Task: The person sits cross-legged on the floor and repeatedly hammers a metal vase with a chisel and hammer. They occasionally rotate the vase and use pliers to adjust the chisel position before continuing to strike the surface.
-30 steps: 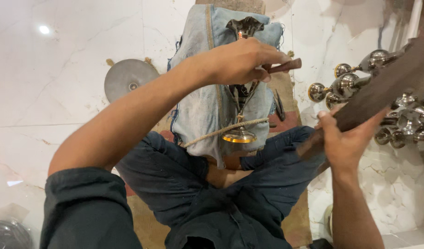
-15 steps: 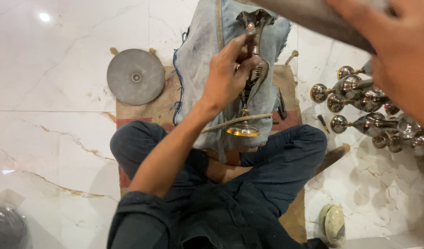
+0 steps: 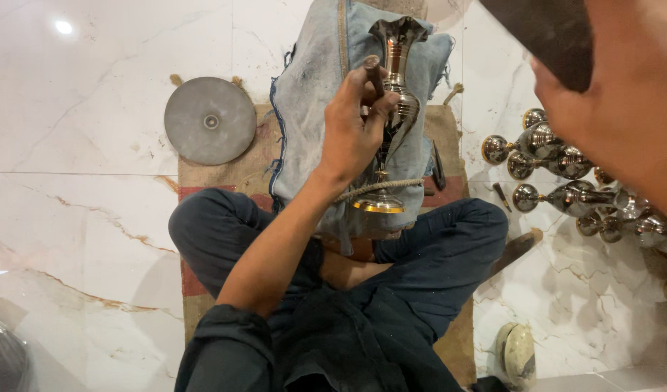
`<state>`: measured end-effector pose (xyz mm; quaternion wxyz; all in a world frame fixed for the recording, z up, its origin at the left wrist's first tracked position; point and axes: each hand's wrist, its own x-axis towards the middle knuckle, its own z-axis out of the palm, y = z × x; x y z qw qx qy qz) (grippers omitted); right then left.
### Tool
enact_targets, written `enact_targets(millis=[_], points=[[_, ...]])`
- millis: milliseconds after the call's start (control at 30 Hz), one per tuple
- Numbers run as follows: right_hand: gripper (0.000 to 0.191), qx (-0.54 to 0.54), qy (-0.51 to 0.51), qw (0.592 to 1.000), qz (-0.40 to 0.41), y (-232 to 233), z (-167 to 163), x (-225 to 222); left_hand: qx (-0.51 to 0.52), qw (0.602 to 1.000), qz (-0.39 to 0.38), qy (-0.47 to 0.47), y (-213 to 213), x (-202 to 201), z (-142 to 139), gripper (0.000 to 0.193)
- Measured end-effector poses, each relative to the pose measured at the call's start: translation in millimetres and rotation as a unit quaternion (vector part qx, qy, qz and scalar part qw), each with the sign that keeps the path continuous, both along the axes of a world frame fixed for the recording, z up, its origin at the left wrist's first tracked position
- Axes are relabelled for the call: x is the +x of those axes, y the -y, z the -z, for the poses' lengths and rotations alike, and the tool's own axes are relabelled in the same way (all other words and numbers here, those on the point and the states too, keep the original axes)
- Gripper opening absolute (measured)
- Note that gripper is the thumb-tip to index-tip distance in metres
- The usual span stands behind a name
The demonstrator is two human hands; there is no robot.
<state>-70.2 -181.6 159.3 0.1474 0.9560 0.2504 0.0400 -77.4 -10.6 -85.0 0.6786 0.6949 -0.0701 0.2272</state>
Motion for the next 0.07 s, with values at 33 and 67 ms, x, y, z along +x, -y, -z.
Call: enact_targets(millis=[33,67], points=[[0.087,-0.143,0.018,0.989,-0.036,4,-7,-5,0.011,1.0,0.0,0.007,-1,2,-1,0.04],[0.087,-0.142,0.018,0.989,-0.038,11,-23,-6,0.033,0.999,0.01,0.029,-4,3,-1,0.04]])
